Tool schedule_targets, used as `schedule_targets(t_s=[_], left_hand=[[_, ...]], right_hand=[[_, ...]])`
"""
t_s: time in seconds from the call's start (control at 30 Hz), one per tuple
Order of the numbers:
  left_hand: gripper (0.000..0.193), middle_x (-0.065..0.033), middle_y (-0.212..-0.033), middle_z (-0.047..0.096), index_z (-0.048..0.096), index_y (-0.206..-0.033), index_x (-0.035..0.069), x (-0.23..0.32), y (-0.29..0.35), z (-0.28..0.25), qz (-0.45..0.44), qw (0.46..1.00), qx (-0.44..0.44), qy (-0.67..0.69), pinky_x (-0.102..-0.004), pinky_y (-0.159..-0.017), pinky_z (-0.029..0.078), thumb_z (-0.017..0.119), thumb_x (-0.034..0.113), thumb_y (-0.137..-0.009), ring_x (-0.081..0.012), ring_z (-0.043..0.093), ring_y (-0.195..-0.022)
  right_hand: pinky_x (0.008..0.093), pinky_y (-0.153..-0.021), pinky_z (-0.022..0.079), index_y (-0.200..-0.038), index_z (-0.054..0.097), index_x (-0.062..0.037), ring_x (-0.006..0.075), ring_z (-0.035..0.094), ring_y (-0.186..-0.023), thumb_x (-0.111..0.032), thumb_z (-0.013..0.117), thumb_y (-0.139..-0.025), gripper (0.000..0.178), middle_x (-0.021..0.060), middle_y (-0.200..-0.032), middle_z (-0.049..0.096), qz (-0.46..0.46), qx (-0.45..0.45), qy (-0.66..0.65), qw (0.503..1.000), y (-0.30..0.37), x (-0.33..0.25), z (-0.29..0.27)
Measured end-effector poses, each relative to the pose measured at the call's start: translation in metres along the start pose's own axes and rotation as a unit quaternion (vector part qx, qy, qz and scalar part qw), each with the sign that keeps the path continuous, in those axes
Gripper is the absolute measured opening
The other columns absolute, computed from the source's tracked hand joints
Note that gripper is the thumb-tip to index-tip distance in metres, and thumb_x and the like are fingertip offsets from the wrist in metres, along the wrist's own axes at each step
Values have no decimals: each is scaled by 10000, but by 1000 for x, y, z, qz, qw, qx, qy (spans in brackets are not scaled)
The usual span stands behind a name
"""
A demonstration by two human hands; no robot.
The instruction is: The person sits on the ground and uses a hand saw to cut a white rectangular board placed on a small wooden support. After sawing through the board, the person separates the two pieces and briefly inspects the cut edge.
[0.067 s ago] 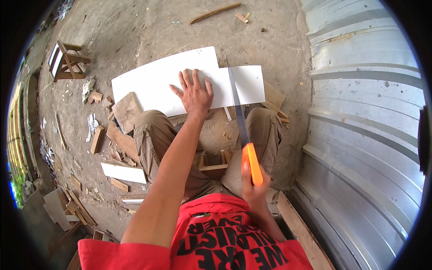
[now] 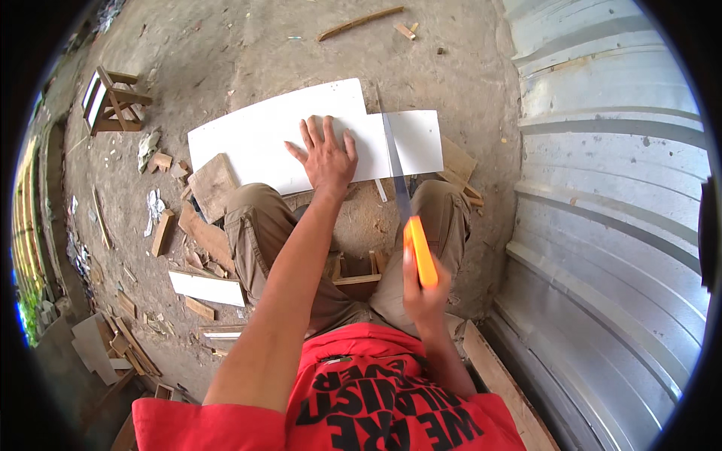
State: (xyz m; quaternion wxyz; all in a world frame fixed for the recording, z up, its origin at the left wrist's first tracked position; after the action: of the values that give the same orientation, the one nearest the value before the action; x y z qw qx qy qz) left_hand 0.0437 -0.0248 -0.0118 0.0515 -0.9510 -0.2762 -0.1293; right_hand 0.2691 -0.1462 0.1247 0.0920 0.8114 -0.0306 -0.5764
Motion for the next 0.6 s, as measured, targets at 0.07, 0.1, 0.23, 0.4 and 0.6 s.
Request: schedule_targets(t_s=[0.07,0.1,0.23,0.4,0.6], left_hand=[[555,-162,-1566,324,434,-1456,128,3,-1,1,1,1000,-1,-8,-667,-1191,7,423,426,-987,-327,178,-1523],[559,-157,-1568,325,432,-1457,128,8,-3,1,5,1000,1,-9,-667,-1191,7,426,427,-985,-325,178,-1523],[574,-119,-1577,340,426,-1469,136,12,-16,0,-42,999,-8,1,-662,-1194,14,435,434,-979,-303,186,-1524],[569,-127,-1585,323,419,-1472,135,8,-18,-1,-46,999,-4,-5,-663,-1195,18,428,426,-983,-305,168,-1530],[561,-154,-1565,329,414,-1469,112,1,-11,0,-28,1000,-4,-14,-677,-1187,18,422,404,-990,-334,169,-1524]], right_hand=[[327,-520,399,-856,647,33,115,512,-552,-206,656,-971,266,66,-595,544,-19,-1,-22,1000,-78,2,26],[349,-525,409,-835,643,35,163,526,-538,-237,654,-971,304,98,-592,562,-17,12,11,1000,-114,-1,34],[405,-549,443,-784,636,32,307,576,-537,-305,642,-969,384,181,-614,612,-76,35,39,996,-177,-3,66],[370,-523,434,-822,636,18,229,582,-527,-226,660,-964,283,144,-607,591,-87,29,4,996,-113,5,54],[288,-509,424,-920,653,17,81,550,-548,-124,680,-949,146,47,-626,579,17,-25,27,999,47,-5,-34]])
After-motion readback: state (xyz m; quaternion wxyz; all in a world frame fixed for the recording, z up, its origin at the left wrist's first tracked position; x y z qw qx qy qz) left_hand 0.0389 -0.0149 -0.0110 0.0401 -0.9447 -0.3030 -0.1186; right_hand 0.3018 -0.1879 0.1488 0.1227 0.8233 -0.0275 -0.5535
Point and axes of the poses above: each hand's wrist, its own y-axis away from the middle knuckle, its own z-axis out of the palm, x = y × z, the point moved 4 cm from there along -y, towards the middle knuckle
